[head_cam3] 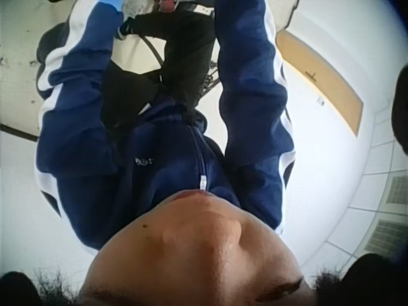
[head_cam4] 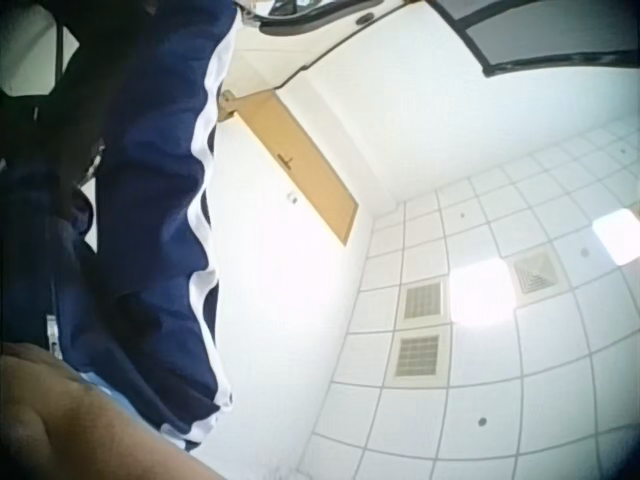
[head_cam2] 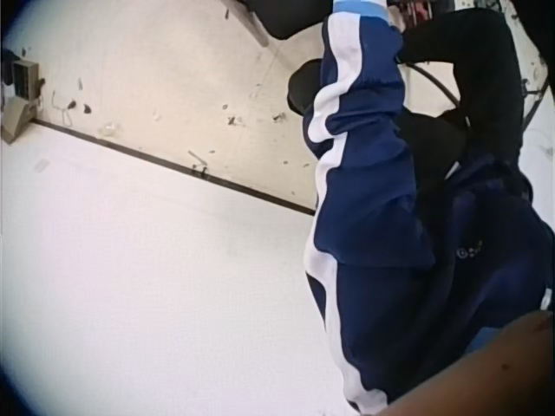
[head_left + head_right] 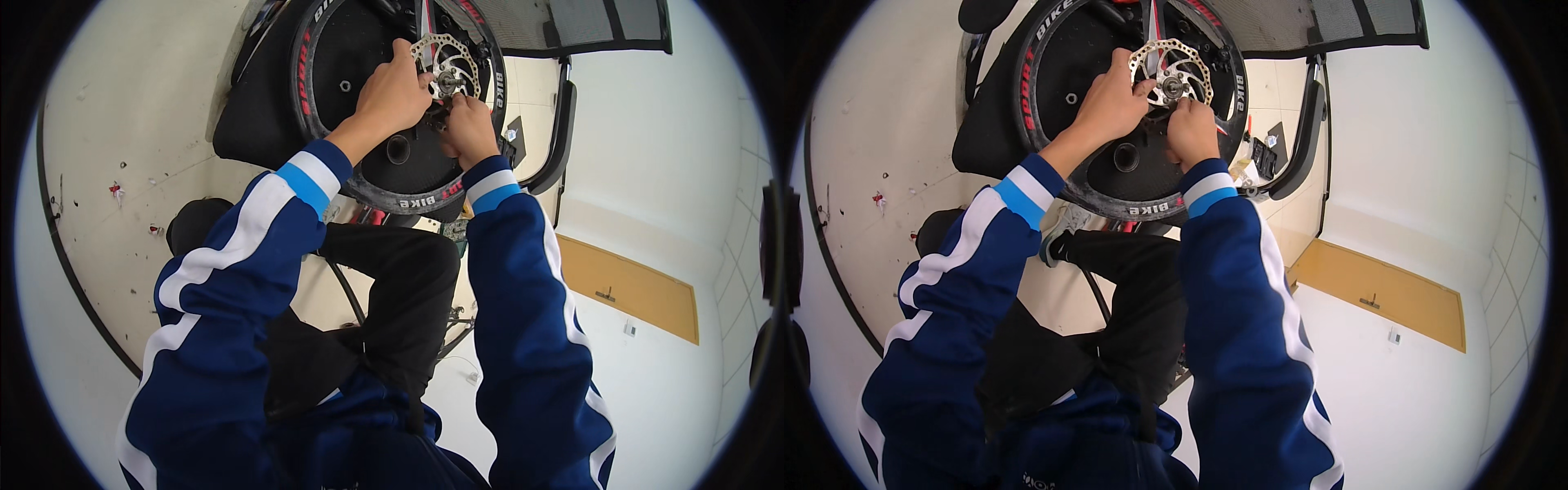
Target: The person assembles a bicycle wheel by inserting small metal rings into the hub area of a disc brake rotor. They use a small metal tool to press the rings into place and later use a white cloth to wipe the rotor surface. The wheel remains on a chair throughout the process.
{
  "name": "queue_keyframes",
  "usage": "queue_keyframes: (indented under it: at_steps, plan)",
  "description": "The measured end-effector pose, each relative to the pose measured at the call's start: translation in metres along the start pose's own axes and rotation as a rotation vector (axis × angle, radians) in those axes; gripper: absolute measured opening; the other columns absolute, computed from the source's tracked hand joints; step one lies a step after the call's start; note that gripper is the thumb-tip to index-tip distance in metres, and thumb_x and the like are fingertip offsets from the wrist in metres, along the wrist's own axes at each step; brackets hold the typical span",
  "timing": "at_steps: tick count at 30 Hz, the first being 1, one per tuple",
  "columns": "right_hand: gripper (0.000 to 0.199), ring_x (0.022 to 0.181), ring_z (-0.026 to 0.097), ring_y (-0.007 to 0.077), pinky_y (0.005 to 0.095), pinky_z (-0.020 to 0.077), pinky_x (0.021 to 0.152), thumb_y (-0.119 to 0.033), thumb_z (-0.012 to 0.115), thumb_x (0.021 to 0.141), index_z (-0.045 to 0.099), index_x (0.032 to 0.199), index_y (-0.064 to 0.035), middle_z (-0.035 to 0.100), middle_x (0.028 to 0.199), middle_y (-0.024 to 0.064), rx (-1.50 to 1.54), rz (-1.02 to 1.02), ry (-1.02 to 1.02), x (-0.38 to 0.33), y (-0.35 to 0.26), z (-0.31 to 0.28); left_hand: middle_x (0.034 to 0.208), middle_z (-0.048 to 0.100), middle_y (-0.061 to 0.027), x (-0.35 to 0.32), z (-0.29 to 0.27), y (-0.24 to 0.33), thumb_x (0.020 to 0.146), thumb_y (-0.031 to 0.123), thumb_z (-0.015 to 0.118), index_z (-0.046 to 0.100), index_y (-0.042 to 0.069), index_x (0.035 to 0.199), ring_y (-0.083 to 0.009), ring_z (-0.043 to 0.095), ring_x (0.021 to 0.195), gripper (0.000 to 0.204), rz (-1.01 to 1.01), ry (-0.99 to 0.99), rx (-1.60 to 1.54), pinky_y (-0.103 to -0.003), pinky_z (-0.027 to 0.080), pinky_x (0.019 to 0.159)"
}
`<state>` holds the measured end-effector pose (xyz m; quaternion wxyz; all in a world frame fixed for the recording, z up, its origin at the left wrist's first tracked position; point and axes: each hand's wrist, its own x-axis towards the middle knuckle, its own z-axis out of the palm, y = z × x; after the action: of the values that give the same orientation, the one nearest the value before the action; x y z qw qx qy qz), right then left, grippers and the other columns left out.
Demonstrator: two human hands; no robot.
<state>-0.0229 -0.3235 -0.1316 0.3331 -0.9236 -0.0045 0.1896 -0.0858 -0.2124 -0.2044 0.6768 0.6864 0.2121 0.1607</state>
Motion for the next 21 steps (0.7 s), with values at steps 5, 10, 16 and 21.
queue_keyframes:
  at_steps: [5,10,16,21]
  plan:
    - [0.036,0.070,0.066,0.0476,0.0509,0.0529,0.063,-0.024,0.044,0.103,0.061,0.096,0.0071,0.064,0.076,0.0300,-0.579,-0.159,-0.062,0.018,0.004,-0.025,0.090,0.068,-0.0342,-0.003,-0.007,0.008,0.094,0.019,0.064,0.039,-0.003,0.116,-0.0514,0.068,0.086,0.040,-0.009,-0.049,0.015,-0.057,0.054,0.076]
    - [0.032,0.092,0.061,0.0574,0.0610,0.0488,0.084,-0.026,0.048,0.105,0.056,0.101,0.0044,0.065,0.090,0.0378,-0.926,-0.617,-0.049,0.017,0.012,-0.035,0.086,0.067,-0.0328,-0.002,-0.003,0.004,0.096,0.020,0.063,0.039,0.000,0.121,-0.0528,0.066,0.082,0.040,-0.008,-0.016,-0.035,-0.057,0.049,0.073]
    - [0.030,0.082,0.062,0.0577,0.0648,0.0482,0.074,-0.030,0.049,0.105,0.047,0.100,0.0003,0.064,0.081,0.0376,-0.986,-0.597,-0.010,0.017,0.016,-0.037,0.086,0.068,-0.0332,-0.004,-0.007,0.007,0.093,0.018,0.064,0.039,-0.004,0.114,-0.0509,0.069,0.083,0.040,0.009,-0.029,-0.003,-0.056,0.054,0.073]
    - [0.028,0.080,0.061,0.0577,0.0647,0.0470,0.072,-0.029,0.046,0.106,0.045,0.101,-0.0013,0.064,0.080,0.0365,-0.976,-0.623,0.089,0.009,0.020,-0.031,0.087,0.068,-0.0334,-0.004,-0.006,0.009,0.093,0.019,0.065,0.039,-0.003,0.114,-0.0511,0.068,0.083,0.040,0.006,-0.007,0.020,-0.057,0.054,0.073]
